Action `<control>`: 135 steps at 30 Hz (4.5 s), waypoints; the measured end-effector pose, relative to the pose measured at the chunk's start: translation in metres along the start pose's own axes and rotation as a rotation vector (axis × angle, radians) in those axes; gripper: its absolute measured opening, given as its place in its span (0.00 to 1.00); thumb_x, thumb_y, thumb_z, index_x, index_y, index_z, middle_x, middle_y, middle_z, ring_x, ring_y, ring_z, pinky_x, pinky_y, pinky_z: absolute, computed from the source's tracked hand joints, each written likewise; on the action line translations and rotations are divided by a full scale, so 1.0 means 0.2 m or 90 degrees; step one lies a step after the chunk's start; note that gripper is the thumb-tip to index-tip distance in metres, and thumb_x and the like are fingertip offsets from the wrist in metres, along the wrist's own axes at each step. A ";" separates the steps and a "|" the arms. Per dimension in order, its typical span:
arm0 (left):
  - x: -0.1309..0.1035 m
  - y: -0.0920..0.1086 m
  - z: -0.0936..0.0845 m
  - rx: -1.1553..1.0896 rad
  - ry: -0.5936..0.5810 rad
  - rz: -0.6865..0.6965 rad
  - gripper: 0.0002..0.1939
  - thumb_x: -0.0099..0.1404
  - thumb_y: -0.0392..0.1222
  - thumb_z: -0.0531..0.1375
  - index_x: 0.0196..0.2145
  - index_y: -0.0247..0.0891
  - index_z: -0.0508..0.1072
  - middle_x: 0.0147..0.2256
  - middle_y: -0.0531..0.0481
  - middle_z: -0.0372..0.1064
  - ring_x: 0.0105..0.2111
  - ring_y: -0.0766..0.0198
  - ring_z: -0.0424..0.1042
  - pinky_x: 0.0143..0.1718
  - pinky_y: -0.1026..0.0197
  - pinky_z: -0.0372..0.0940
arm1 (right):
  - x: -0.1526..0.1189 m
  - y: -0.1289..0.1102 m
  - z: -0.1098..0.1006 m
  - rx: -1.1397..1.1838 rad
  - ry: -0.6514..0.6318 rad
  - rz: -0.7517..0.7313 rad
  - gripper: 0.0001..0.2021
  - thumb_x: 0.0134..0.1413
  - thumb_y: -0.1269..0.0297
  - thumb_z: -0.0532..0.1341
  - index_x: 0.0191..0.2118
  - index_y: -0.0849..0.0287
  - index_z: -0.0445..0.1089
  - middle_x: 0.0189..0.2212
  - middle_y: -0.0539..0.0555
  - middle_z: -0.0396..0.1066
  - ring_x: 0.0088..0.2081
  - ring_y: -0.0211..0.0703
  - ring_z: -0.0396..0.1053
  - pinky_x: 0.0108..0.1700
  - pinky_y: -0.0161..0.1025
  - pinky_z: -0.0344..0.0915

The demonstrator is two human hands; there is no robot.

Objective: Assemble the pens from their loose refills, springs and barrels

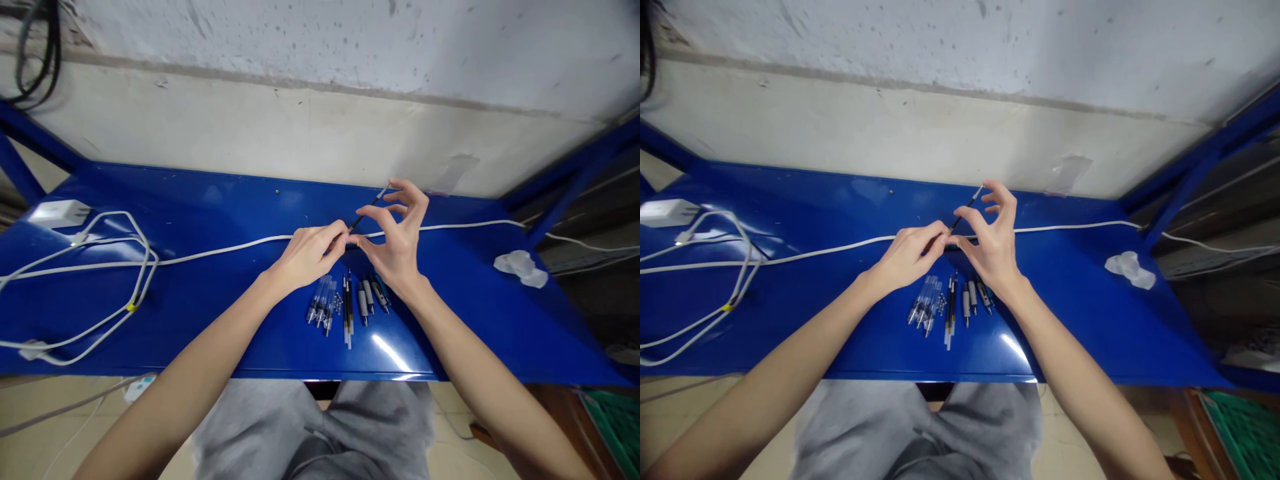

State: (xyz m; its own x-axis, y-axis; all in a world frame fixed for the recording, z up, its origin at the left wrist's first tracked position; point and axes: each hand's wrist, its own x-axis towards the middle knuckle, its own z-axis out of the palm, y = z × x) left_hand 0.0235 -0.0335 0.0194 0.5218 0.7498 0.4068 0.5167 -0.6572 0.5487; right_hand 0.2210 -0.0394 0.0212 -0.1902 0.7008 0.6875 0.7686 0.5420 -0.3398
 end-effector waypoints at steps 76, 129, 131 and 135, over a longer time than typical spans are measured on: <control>0.01 0.00 0.01 0.166 0.180 -0.133 0.20 0.76 0.50 0.52 0.30 0.40 0.73 0.19 0.55 0.63 0.20 0.67 0.62 0.26 0.62 0.50 | 0.03 -0.15 -0.14 0.149 -0.678 -0.021 0.07 0.54 0.72 0.71 0.37 0.54 0.76 0.26 0.45 0.70 0.25 0.34 0.62 0.30 0.35 0.50; 0.00 0.00 -0.03 0.130 -0.009 0.059 0.15 0.77 0.35 0.46 0.39 0.37 0.72 0.37 0.45 0.73 0.38 0.61 0.72 0.36 0.60 0.62 | -0.01 -0.07 0.02 0.458 -0.096 0.243 0.14 0.61 0.50 0.66 0.36 0.56 0.70 0.28 0.49 0.75 0.31 0.41 0.74 0.36 0.38 0.69; 0.00 0.01 -0.04 0.130 -0.011 0.076 0.15 0.78 0.37 0.46 0.40 0.36 0.72 0.38 0.44 0.71 0.38 0.60 0.71 0.36 0.60 0.63 | -0.01 -0.08 0.03 0.493 -0.103 0.256 0.17 0.59 0.48 0.67 0.33 0.56 0.67 0.24 0.48 0.73 0.26 0.39 0.71 0.32 0.36 0.67; 0.00 0.02 -0.03 0.128 -0.003 0.105 0.14 0.79 0.45 0.49 0.43 0.36 0.71 0.39 0.45 0.72 0.38 0.61 0.72 0.34 0.62 0.62 | -0.02 -0.09 0.02 0.476 -0.119 0.271 0.21 0.58 0.45 0.67 0.27 0.57 0.65 0.16 0.44 0.64 0.19 0.33 0.59 0.24 0.34 0.55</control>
State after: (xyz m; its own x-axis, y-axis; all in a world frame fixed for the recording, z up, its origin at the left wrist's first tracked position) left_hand 0.0208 -0.0358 0.0250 0.6127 0.6312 0.4756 0.5491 -0.7728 0.3183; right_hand 0.2064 -0.0509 0.0219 -0.1254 0.9415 0.3130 0.2088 0.3334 -0.9194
